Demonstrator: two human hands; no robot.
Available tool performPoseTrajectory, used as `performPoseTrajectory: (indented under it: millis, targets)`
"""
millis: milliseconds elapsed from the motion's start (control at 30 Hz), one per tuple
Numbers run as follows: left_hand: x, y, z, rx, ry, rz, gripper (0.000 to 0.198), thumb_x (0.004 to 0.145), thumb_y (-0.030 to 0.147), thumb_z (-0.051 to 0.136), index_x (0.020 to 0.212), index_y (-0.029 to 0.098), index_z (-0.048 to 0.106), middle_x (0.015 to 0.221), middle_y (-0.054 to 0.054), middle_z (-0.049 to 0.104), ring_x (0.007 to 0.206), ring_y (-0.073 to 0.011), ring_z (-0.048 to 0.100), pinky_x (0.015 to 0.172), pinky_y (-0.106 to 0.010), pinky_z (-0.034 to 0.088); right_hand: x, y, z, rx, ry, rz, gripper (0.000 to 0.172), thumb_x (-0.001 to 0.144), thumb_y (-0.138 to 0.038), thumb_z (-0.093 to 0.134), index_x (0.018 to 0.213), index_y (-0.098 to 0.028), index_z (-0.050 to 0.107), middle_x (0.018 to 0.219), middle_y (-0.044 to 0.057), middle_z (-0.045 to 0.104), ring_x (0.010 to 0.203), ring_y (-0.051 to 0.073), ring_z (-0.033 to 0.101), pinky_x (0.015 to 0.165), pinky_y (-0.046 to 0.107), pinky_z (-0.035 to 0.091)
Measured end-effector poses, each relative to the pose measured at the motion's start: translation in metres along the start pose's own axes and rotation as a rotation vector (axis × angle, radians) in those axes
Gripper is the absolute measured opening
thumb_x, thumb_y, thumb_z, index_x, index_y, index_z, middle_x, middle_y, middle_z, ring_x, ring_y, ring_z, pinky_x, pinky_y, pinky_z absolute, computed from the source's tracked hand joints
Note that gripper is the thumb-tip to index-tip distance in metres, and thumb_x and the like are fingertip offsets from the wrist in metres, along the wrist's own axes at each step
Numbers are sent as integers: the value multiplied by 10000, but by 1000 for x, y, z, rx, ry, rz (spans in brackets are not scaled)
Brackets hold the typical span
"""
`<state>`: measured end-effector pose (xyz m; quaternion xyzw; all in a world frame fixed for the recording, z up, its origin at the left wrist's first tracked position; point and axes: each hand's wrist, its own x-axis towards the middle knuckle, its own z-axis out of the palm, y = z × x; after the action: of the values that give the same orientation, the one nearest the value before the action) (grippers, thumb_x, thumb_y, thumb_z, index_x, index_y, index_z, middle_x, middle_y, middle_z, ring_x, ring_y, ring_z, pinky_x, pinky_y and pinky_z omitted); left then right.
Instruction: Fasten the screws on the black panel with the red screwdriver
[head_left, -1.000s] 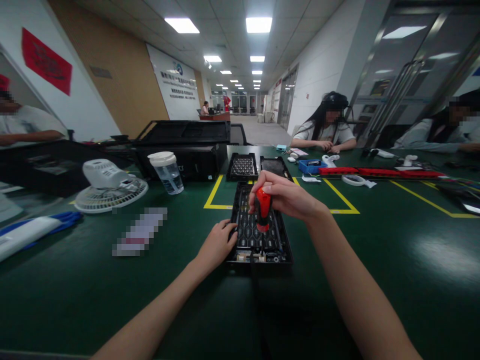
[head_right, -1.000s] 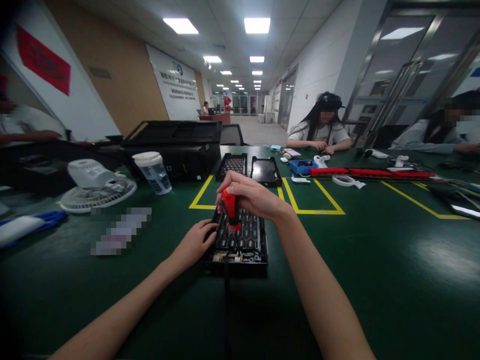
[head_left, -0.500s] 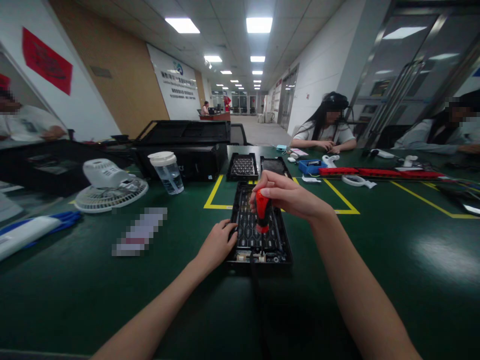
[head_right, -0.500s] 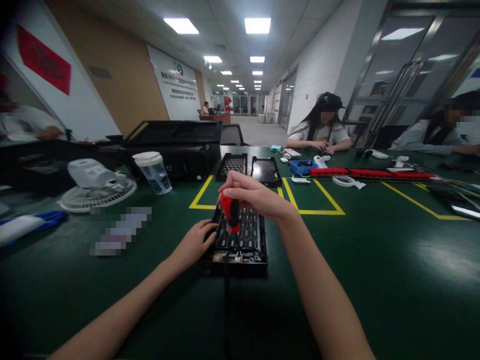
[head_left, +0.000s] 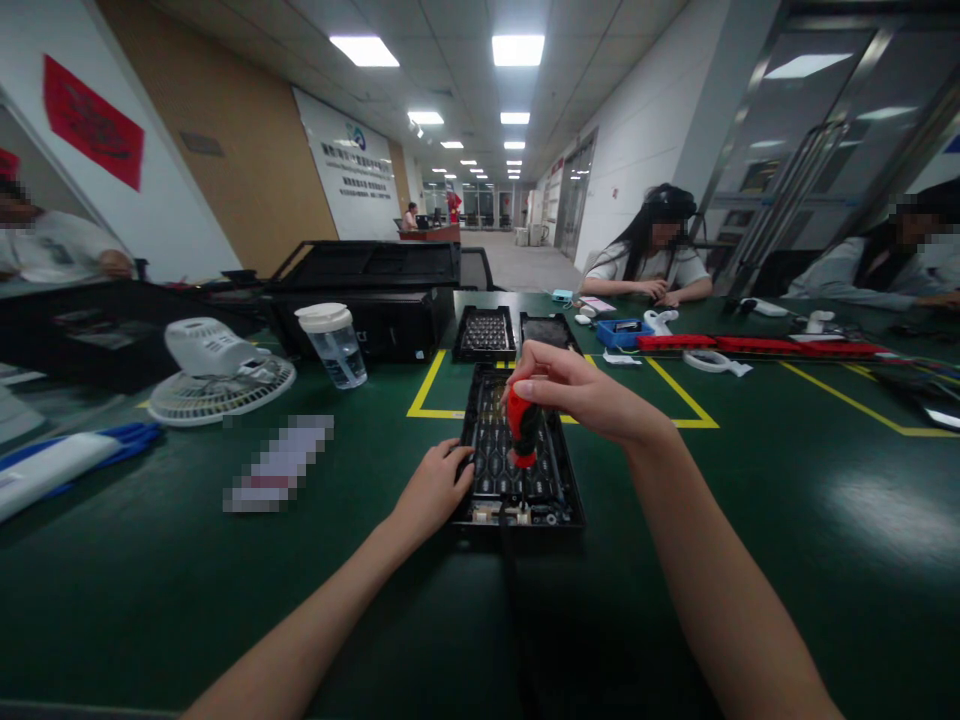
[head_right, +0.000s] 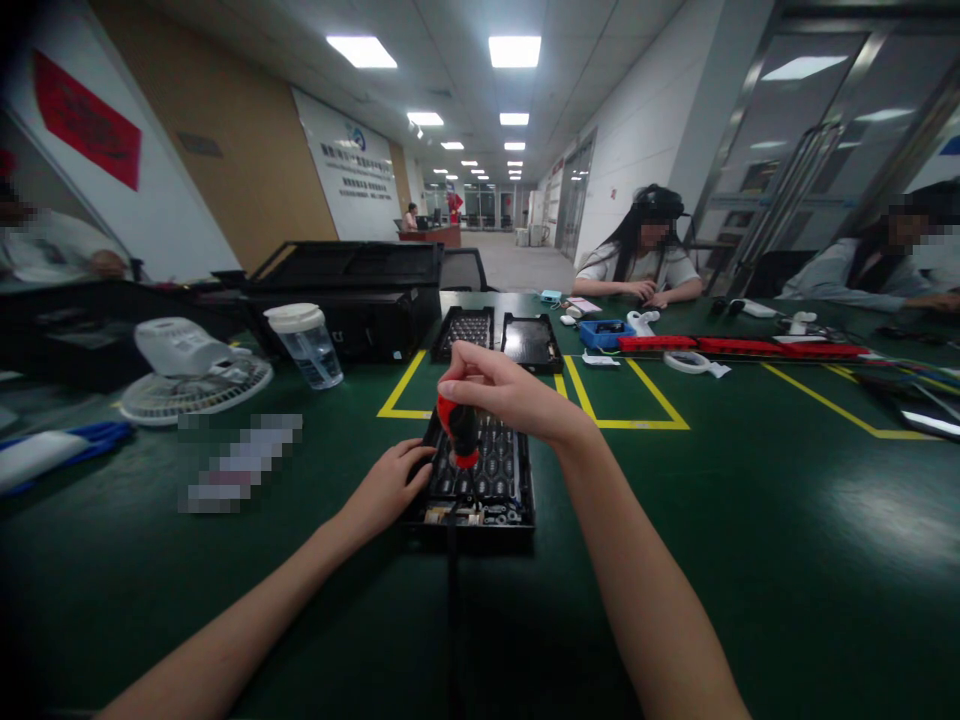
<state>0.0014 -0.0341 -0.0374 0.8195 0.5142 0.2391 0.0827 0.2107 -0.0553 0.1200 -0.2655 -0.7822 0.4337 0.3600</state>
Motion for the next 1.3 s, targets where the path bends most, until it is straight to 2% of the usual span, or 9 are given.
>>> performPoseTrajectory:
  millis: [233,467,700,1000,1300]
  targets:
    - [0,-1,1,-12,5,7,314,861,310,407,1074,169,590,1190,-99,519,1096,-230,486,976,-402,382,1,-4,1,-117,53,-3,148,823,-252,531,753,-161,439,687,-37,412,580,67,374,516,204,282]
    - [0,0,1,-4,4,7,304,856,294,415,1065,167,596,1179,-100,526,1099,-230,487,979,-401,379,2,-5,3,-214,117,10,191,810,-264,533,706,-164,409,632,-53,353,532,62,332,470,205,240]
    - [1,-1,2,-1,-5,-2,321,859,301,408,1082,155,588,1197,-109,516,1120,-235,473,989,-396,367,2,-4,3,-409,219,-4,225,804,-251,511,652,-174,364,645,-39,369,560,69,361,503,208,281]
    - [1,2,1,-7,4,-8,310,853,298,417,1072,168,594,1189,-102,523,1117,-237,480,985,-401,373,3,-2,5,-659,359,-40,254,805,-263,486,629,-183,320,572,-54,332,518,71,318,499,218,236]
    - [0,1,2,-3,2,-7,320,857,304,408,1081,164,590,1192,-103,520,1122,-234,476,983,-399,375,2,-1,8,-749,399,-62,277,806,-279,492,624,-187,305,553,-55,334,511,73,307,506,234,205]
